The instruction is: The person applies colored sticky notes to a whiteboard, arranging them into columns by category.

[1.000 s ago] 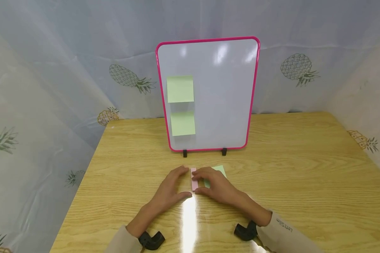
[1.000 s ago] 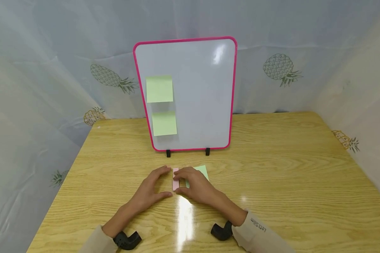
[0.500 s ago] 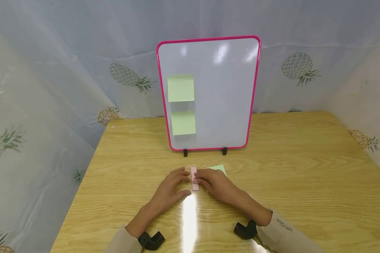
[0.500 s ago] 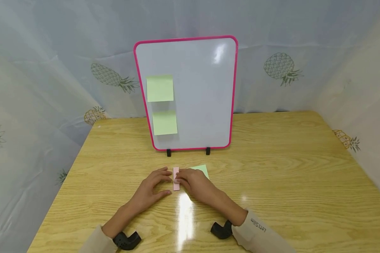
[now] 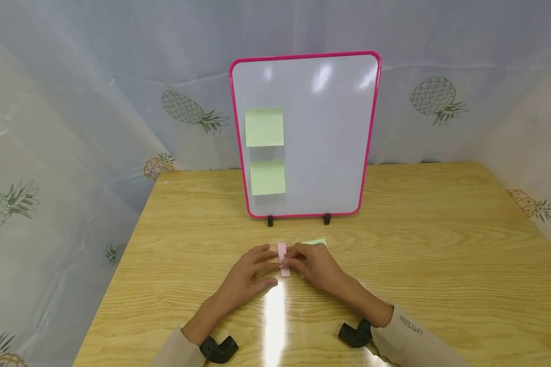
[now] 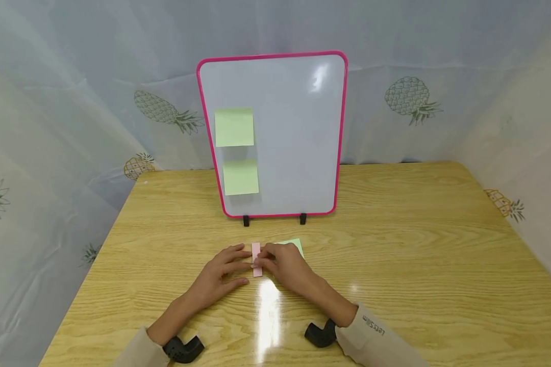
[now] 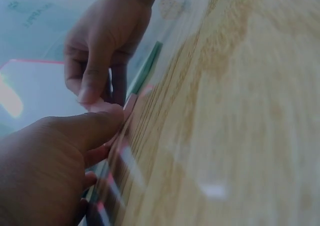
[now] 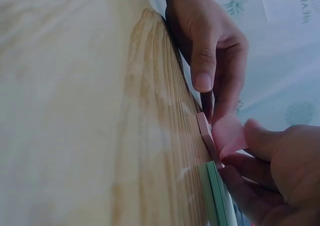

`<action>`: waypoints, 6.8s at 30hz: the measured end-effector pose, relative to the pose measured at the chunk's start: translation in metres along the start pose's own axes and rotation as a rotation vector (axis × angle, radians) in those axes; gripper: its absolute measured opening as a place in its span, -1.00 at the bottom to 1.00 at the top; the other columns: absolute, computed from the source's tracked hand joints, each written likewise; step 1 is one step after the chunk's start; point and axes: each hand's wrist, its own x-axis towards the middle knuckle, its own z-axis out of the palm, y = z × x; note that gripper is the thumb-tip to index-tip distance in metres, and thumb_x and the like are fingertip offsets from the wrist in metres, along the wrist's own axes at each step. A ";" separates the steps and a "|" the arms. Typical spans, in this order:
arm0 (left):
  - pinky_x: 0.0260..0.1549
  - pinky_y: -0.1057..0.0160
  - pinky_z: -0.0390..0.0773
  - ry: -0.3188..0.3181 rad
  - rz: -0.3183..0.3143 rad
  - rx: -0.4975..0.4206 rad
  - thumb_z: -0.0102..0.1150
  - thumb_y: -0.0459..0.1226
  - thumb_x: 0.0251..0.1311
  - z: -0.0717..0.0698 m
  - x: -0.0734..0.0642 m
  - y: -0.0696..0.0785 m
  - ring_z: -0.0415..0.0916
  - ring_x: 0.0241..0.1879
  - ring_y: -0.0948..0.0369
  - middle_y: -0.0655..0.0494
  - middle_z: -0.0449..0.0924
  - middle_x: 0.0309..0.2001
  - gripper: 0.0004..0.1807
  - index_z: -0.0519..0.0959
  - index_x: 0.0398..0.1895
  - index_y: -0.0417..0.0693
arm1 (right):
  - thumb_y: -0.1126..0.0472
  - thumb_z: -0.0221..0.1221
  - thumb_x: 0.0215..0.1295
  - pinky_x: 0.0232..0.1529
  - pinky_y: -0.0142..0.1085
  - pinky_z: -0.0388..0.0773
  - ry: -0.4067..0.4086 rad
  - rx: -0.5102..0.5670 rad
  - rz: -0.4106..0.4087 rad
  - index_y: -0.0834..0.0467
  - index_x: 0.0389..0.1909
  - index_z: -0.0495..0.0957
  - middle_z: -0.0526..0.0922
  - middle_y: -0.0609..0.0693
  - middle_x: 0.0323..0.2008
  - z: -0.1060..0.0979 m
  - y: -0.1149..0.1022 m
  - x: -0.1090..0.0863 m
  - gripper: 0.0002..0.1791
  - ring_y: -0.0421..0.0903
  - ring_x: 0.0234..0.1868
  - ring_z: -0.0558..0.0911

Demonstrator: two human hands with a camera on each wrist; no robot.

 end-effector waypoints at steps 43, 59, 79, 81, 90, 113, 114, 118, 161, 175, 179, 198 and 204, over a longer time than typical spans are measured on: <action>0.25 -0.05 0.24 -0.099 0.182 0.375 0.06 0.04 0.27 0.001 0.003 0.007 0.28 0.27 0.03 0.02 0.37 0.28 -0.40 0.40 0.31 -0.04 | 0.27 0.29 0.19 -0.29 -0.39 0.62 0.289 0.325 0.274 0.18 -0.32 0.65 0.72 0.00 -0.35 0.003 0.008 -0.001 -0.93 -0.12 -0.32 0.71; 0.29 -0.06 0.16 -0.187 0.116 0.458 0.00 0.11 0.30 0.000 0.002 0.015 0.18 0.34 0.03 0.02 0.27 0.36 -0.36 0.36 0.35 0.00 | 0.30 0.30 0.18 -0.32 -0.40 0.61 0.373 0.295 0.351 0.20 -0.32 0.66 0.71 0.00 -0.38 -0.007 0.005 0.007 -0.94 -0.13 -0.33 0.71; 0.24 -0.09 0.23 -0.186 0.126 0.443 0.08 0.07 0.25 -0.005 0.005 0.018 0.22 0.32 0.02 0.01 0.30 0.34 -0.37 0.41 0.31 -0.04 | 0.22 0.31 0.19 -0.25 -0.22 0.65 0.483 0.367 0.366 0.24 -0.28 0.64 0.70 0.09 -0.36 -0.035 0.009 0.013 -0.83 -0.01 -0.29 0.71; 0.24 -0.09 0.24 -0.193 0.121 0.438 0.08 0.07 0.26 -0.006 0.005 0.018 0.23 0.32 0.02 0.01 0.31 0.34 -0.38 0.40 0.31 -0.04 | 0.24 0.33 0.17 -0.26 -0.30 0.64 0.492 0.363 0.355 0.25 -0.27 0.64 0.70 0.10 -0.35 -0.041 0.005 0.013 -0.83 -0.02 -0.28 0.71; 0.23 -0.04 0.28 -0.191 0.102 0.442 0.12 0.03 0.26 -0.014 0.012 0.024 0.24 0.31 0.08 -0.02 0.30 0.34 -0.38 0.38 0.32 -0.04 | 0.53 0.27 0.10 -0.33 -0.45 0.60 0.551 0.214 0.128 0.41 -0.34 0.62 0.68 0.22 -0.38 -0.071 -0.036 0.019 -0.91 0.08 -0.38 0.68; 0.27 0.00 0.22 0.004 0.203 0.526 0.25 -0.18 0.20 -0.045 0.072 0.048 0.24 0.31 -0.02 -0.08 0.30 0.32 -0.37 0.35 0.31 -0.21 | 0.54 0.31 0.04 -0.07 -0.48 0.53 0.843 -0.253 -0.353 0.35 -0.33 0.64 0.72 0.12 -0.25 -0.129 -0.020 0.076 -0.85 0.08 -0.23 0.69; 0.28 0.00 0.21 0.018 0.209 0.539 0.26 -0.19 0.19 -0.048 0.076 0.049 0.23 0.31 -0.02 -0.08 0.31 0.32 -0.36 0.34 0.31 -0.22 | 0.53 0.31 0.05 -0.07 -0.46 0.53 0.855 -0.260 -0.362 0.35 -0.34 0.65 0.72 0.12 -0.25 -0.131 -0.021 0.079 -0.86 0.08 -0.23 0.69; 0.26 -0.02 0.23 0.069 0.241 0.600 0.29 -0.19 0.14 -0.056 0.090 0.052 0.24 0.30 -0.02 -0.09 0.34 0.30 -0.33 0.33 0.31 -0.23 | 0.50 0.31 0.06 -0.08 -0.40 0.56 0.887 -0.294 -0.393 0.36 -0.35 0.65 0.72 0.12 -0.26 -0.136 -0.022 0.089 -0.89 0.07 -0.24 0.70; 0.38 -0.04 -0.36 -0.008 0.016 1.056 -0.04 -0.14 0.35 -0.095 0.238 0.059 -0.15 0.46 0.04 0.03 0.04 0.47 -0.32 0.07 0.49 -0.10 | 0.45 0.26 0.15 -0.10 -0.11 0.61 0.862 -0.378 -0.459 0.37 -0.35 0.60 0.70 0.17 -0.27 -0.151 -0.008 0.132 -0.94 0.11 -0.20 0.68; 0.36 -0.09 -0.44 -0.118 0.013 1.131 0.05 -0.18 0.33 -0.097 0.255 0.060 -0.24 0.47 0.03 0.11 -0.11 0.51 -0.21 -0.09 0.53 0.01 | 0.47 0.27 0.14 -0.08 -0.15 0.59 0.820 -0.380 -0.440 0.37 -0.34 0.58 0.69 0.19 -0.27 -0.150 -0.001 0.133 -0.92 0.10 -0.19 0.68; 0.35 -0.10 -0.44 -0.131 0.023 1.150 -0.01 -0.20 0.37 -0.097 0.257 0.058 -0.28 0.48 0.03 0.13 -0.16 0.52 -0.21 -0.16 0.54 0.01 | 0.48 0.26 0.14 -0.07 -0.16 0.59 0.809 -0.384 -0.445 0.38 -0.34 0.58 0.69 0.19 -0.28 -0.150 -0.001 0.133 -0.92 0.11 -0.19 0.68; 0.34 -0.15 -0.44 -0.148 0.029 1.220 0.03 -0.20 0.35 -0.093 0.264 0.056 -0.32 0.48 0.01 0.15 -0.24 0.53 -0.15 -0.23 0.54 0.00 | 0.49 0.26 0.14 -0.06 -0.15 0.59 0.809 -0.381 -0.456 0.37 -0.34 0.57 0.69 0.19 -0.25 -0.148 0.002 0.133 -0.92 0.10 -0.17 0.68; 0.34 -0.15 -0.43 -0.133 0.043 1.230 0.03 -0.19 0.35 -0.093 0.264 0.056 -0.31 0.48 0.02 0.15 -0.22 0.53 -0.16 -0.22 0.54 0.00 | 0.49 0.26 0.14 -0.07 -0.13 0.59 0.826 -0.387 -0.476 0.37 -0.34 0.56 0.69 0.19 -0.24 -0.148 0.003 0.134 -0.92 0.11 -0.17 0.67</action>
